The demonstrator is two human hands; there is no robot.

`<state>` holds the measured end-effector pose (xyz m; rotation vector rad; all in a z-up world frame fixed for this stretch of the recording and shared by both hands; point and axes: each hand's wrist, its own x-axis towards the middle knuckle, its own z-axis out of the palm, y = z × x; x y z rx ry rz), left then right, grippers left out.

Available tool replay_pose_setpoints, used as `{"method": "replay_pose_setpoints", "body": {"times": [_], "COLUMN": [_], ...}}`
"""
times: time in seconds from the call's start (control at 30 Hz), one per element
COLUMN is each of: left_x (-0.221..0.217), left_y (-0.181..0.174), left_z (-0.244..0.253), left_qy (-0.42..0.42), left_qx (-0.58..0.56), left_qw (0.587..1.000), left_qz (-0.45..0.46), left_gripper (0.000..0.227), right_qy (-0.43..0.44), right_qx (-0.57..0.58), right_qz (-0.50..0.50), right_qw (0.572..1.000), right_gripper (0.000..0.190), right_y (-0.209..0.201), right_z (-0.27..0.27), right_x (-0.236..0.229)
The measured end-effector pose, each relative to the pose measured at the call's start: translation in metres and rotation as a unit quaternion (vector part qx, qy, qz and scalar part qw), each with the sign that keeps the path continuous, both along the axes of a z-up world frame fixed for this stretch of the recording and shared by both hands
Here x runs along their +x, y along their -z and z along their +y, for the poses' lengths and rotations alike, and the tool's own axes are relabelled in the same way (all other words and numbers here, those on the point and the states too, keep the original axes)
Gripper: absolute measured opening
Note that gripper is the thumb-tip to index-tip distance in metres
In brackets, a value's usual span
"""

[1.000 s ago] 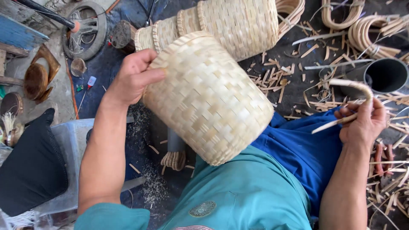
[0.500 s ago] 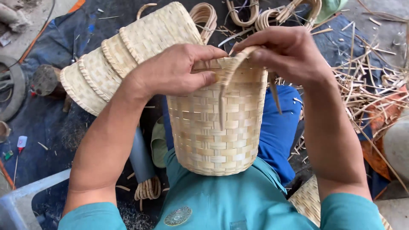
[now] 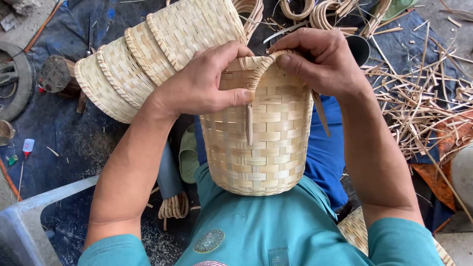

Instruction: The person attaches a handle to a woven basket by threading the ends through the weave and bending them into place, then repeats the process for a second handle.

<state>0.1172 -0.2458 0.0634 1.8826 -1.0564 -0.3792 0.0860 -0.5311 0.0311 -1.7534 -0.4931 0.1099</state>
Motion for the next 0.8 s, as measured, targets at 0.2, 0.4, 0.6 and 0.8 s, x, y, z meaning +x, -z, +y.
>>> {"method": "replay_pose_setpoints", "body": {"times": [0.2,0.4,0.6,0.8], "left_x": [-0.002,-0.003,-0.003,-0.006], "left_y": [-0.001,-0.001,0.005,0.004], "left_z": [-0.001,0.003,0.009,0.008], "left_qy": [-0.022,-0.052,-0.035,-0.056], "left_qx": [0.015,0.046,0.007,0.015], "left_qw": [1.0,0.997,0.999,0.998], "left_qz": [-0.003,0.044,-0.013,0.014], "left_gripper": [0.059,0.06,0.059,0.06], "right_qy": [-0.021,-0.03,-0.046,-0.047], "right_qx": [-0.015,-0.044,-0.062,-0.057], "right_qz": [0.011,-0.011,-0.024,-0.001], "right_qw": [1.0,0.998,0.997,0.997], "right_gripper": [0.021,0.03,0.037,0.035], "right_y": [-0.005,-0.004,-0.005,-0.005], "right_z": [0.001,0.007,0.01,0.01], "right_x": [0.0,0.0,0.006,0.011]}}
